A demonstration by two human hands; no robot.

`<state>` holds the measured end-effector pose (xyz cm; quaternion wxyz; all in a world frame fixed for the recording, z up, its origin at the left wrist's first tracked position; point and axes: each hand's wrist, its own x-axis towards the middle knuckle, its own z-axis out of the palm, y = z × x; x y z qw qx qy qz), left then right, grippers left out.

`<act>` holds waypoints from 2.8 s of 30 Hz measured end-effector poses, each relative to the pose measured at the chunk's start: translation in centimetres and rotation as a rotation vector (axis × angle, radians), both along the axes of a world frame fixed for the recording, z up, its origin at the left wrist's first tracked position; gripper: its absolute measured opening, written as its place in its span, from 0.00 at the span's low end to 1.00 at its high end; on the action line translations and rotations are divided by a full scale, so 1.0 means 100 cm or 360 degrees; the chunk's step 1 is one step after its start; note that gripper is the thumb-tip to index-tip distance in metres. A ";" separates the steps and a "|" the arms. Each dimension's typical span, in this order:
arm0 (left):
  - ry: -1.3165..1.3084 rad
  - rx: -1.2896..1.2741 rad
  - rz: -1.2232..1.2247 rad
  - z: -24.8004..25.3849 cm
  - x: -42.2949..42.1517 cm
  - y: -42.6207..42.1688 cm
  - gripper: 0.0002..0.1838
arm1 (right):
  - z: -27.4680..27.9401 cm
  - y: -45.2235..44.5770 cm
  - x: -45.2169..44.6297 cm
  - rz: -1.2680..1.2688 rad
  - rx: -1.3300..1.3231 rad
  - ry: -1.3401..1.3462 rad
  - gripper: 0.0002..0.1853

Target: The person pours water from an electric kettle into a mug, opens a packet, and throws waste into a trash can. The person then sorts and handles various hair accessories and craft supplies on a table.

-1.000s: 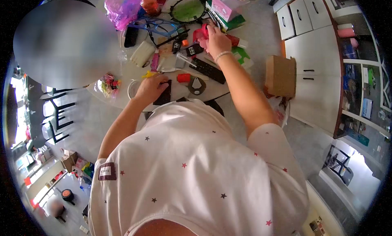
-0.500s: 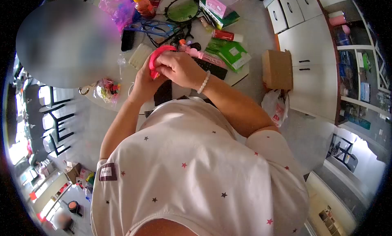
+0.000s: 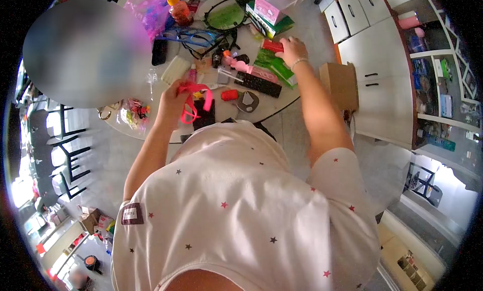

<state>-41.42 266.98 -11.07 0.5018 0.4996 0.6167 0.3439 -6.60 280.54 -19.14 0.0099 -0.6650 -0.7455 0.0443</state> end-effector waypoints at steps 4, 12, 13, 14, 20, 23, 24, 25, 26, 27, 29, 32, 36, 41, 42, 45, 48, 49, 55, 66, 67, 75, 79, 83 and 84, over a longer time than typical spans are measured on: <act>-0.0123 0.0000 0.0022 -0.007 -0.011 -0.006 0.13 | 0.058 -0.012 -0.007 0.0106 -0.0112 0.0219 0.23; -0.0156 -0.0108 0.0043 -0.004 -0.005 -0.006 0.12 | 0.077 0.000 0.019 -0.0041 0.0311 0.0340 0.23; -0.0167 -0.0119 0.0041 -0.002 -0.002 -0.006 0.12 | 0.076 0.002 0.017 -0.0101 0.0289 0.0282 0.23; -0.0190 -0.0107 0.0026 -0.001 0.000 -0.006 0.12 | 0.073 0.004 0.014 -0.0110 0.0323 0.0262 0.24; -0.0125 -0.0123 0.0030 -0.001 -0.007 -0.007 0.12 | 0.036 0.015 0.013 -0.0375 0.0342 0.0311 0.30; -0.0147 -0.0133 0.0099 0.000 -0.014 -0.012 0.12 | 0.027 0.025 0.021 -0.0273 0.0487 0.0500 0.35; -0.0150 -0.0123 0.0115 0.001 -0.015 -0.014 0.12 | 0.033 0.024 0.020 -0.0310 0.0443 0.0495 0.37; -0.0152 -0.0111 0.0131 0.001 -0.016 -0.015 0.12 | 0.042 0.022 0.022 -0.0347 0.0401 0.0491 0.40; -0.0169 -0.0123 0.0147 0.000 -0.017 -0.016 0.12 | 0.052 0.017 0.019 -0.0386 0.0360 0.0488 0.43; -0.0184 -0.0136 0.0161 -0.002 -0.018 -0.017 0.12 | 0.051 0.015 0.020 -0.0476 0.0489 0.0480 0.42; -0.0203 -0.0151 0.0178 -0.003 -0.018 -0.018 0.12 | 0.048 0.006 0.028 -0.0733 0.0266 0.0565 0.42; -0.0217 -0.0126 0.0180 0.000 -0.015 -0.018 0.11 | 0.016 -0.013 0.042 -0.0772 -0.0053 0.0449 0.40; -0.0147 -0.0081 0.0107 0.001 -0.009 -0.016 0.11 | 0.003 -0.065 0.020 -0.0498 -0.0136 0.0033 0.41; -0.0155 -0.0007 -0.0013 0.005 0.001 -0.010 0.11 | 0.011 -0.077 0.024 -0.0523 -0.0310 0.0111 0.40; -0.0173 0.0012 -0.0026 0.004 0.004 -0.009 0.11 | 0.001 -0.072 0.035 -0.0512 -0.0365 0.0233 0.39; -0.0100 0.0020 -0.0115 0.007 0.008 -0.008 0.12 | -0.014 -0.072 0.052 -0.0550 -0.0441 0.0569 0.34; -0.0061 0.0017 -0.0151 -0.001 0.006 -0.009 0.14 | -0.004 -0.076 0.056 -0.0779 -0.0591 0.1180 0.27; -0.0065 0.0017 -0.0153 -0.005 0.004 -0.009 0.15 | 0.001 -0.077 0.055 -0.0881 -0.0658 0.1432 0.25; 0.0758 0.0564 -0.0208 -0.002 0.008 -0.015 0.25 | 0.025 -0.080 0.047 -0.1120 -0.0337 0.2235 0.18; -0.0710 -0.0288 -0.0129 0.021 0.049 0.020 0.18 | 0.073 -0.102 -0.089 -0.0446 -0.0795 0.2771 0.18; -0.0885 -0.0389 -0.0061 0.023 0.052 0.021 0.17 | 0.081 -0.108 -0.101 -0.0229 -0.0717 0.2399 0.17; -0.0971 -0.0244 0.0282 0.012 0.031 0.017 0.15 | 0.016 -0.086 -0.056 -0.0156 0.0224 0.0573 0.19; -0.1021 -0.0325 0.0482 0.015 0.016 0.016 0.14 | 0.021 -0.082 -0.012 -0.0464 -0.0095 -0.0139 0.33; -0.1065 -0.0337 0.0473 0.012 0.009 0.017 0.18 | -0.001 -0.075 0.023 -0.0632 -0.0342 -0.0087 0.33; -0.1070 -0.0344 0.0464 0.012 0.009 0.017 0.18 | -0.008 -0.071 0.036 -0.0595 -0.0320 0.0109 0.31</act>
